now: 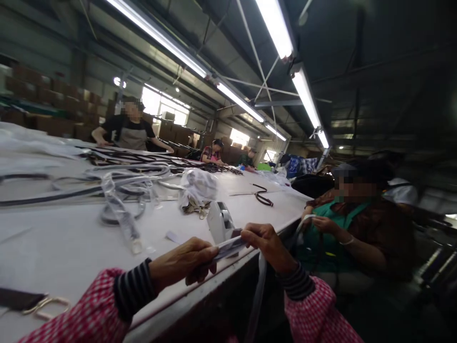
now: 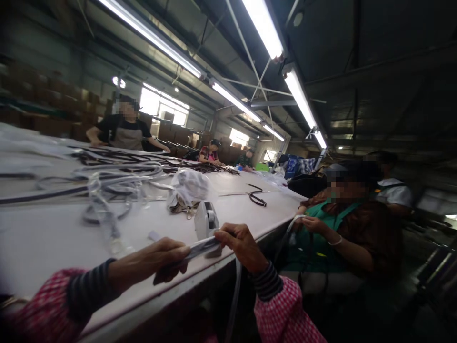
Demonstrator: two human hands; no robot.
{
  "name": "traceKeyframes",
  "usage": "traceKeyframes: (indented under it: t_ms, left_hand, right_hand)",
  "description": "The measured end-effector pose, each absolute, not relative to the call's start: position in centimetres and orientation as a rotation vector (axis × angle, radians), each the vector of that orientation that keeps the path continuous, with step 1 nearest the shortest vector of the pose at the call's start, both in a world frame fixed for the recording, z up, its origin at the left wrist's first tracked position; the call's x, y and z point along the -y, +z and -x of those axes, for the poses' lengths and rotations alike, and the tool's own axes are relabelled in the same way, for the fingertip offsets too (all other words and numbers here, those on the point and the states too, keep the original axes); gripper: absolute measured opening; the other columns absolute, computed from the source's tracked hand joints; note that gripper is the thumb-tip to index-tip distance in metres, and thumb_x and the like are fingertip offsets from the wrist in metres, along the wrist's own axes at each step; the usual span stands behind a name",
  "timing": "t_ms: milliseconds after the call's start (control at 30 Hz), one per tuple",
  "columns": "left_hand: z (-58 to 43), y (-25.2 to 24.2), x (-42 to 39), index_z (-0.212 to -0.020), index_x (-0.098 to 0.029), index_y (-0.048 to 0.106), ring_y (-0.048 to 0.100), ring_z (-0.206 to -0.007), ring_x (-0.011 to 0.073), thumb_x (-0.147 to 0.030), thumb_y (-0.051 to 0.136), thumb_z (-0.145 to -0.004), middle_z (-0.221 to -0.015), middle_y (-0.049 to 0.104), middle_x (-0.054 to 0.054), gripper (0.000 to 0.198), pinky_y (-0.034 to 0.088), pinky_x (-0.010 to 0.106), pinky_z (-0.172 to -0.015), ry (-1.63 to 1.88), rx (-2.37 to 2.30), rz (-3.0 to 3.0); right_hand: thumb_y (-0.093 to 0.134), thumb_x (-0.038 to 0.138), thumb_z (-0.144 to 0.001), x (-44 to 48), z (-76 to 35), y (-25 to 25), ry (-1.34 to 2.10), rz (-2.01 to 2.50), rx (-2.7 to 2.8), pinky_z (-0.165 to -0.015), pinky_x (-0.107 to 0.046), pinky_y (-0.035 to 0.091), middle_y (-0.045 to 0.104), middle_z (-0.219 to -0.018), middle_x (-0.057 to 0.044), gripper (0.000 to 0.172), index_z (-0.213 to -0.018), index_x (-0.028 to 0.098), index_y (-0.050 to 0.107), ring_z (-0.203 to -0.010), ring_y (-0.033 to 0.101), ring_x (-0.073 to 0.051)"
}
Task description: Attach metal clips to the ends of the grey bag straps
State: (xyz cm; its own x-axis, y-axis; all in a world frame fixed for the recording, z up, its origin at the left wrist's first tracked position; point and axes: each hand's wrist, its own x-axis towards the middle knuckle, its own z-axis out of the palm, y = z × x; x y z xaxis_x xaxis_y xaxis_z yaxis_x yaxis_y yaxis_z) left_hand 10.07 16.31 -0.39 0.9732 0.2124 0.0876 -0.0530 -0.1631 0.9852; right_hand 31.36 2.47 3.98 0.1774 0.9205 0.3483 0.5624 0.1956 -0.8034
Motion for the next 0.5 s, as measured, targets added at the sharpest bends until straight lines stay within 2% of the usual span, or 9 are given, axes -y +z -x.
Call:
traceKeyframes:
  t_ms: [100,233,300,400,467,500]
  left_hand:
    - [-10.3,0.0,-15.6,-0.079,-0.011,0.064,0.042,-0.044,0.0080,-0.074,0.052,-0.087,-0.056,0.053,-0.001,0.065,0.032,0.020,-0.044,0.253,-0.059,-1.696]
    - [-10.2,1.1,-14.6,-0.074,-0.013,0.061,0.039,-0.042,0.0078,-0.069,0.052,-0.090,-0.052,0.049,-0.003,0.059,0.028,0.021,-0.043,0.376,-0.072,-1.609]
    - [-10.0,1.6,-14.6,-0.071,-0.014,0.059,0.036,-0.041,0.0075,-0.064,0.051,-0.094,-0.051,0.047,-0.003,0.056,0.025,0.021,-0.043,0.452,-0.088,-1.568]
    - [-9.5,2.4,-14.7,-0.071,-0.014,0.059,0.034,-0.045,0.0074,-0.058,0.052,-0.096,-0.053,0.046,-0.004,0.052,0.025,0.022,-0.046,0.550,-0.109,-1.490]
    - [-9.0,3.1,-14.7,-0.074,-0.013,0.061,0.032,-0.046,0.0076,-0.056,0.054,-0.096,-0.052,0.046,-0.004,0.048,0.024,0.022,-0.047,0.594,-0.133,-1.426]
    - [-8.8,3.5,-14.6,-0.075,-0.014,0.061,0.032,-0.046,0.0077,-0.056,0.056,-0.095,-0.052,0.046,-0.004,0.047,0.023,0.022,-0.047,0.609,-0.144,-1.393]
  right_hand:
    - [0.065,0.054,-0.090,-3.1,-31.5,3.4,0.568,1.467,1.495,-0.056,-0.026,0.029,0.049,-0.057,0.004,0.045,-0.065,0.017,0.064,-0.056,0.038,-0.011]
    - [0.060,0.058,-0.092,-4.1,-29.8,1.0,0.773,1.401,1.490,-0.064,-0.027,0.041,0.061,-0.068,-0.001,0.049,-0.073,0.014,0.068,-0.063,0.051,-0.013]
    - [0.064,0.054,-0.091,-4.3,-28.3,0.1,0.765,1.338,1.466,-0.074,-0.028,0.045,0.064,-0.076,-0.003,0.042,-0.081,0.014,0.072,-0.072,0.057,-0.015]
    - [0.066,0.046,-0.092,-4.2,-25.9,-0.1,0.676,1.201,1.342,-0.083,-0.030,0.049,0.067,-0.092,-0.004,0.032,-0.106,0.017,0.070,-0.086,0.062,-0.019]
    - [0.060,0.046,-0.096,-4.2,-24.6,0.0,0.608,1.140,1.263,-0.081,-0.030,0.050,0.067,-0.098,-0.005,0.034,-0.117,0.020,0.065,-0.086,0.063,-0.019]
    - [0.058,0.047,-0.097,-4.3,-24.0,0.0,0.559,1.139,1.248,-0.078,-0.030,0.050,0.067,-0.096,-0.005,0.034,-0.117,0.021,0.065,-0.083,0.062,-0.018]
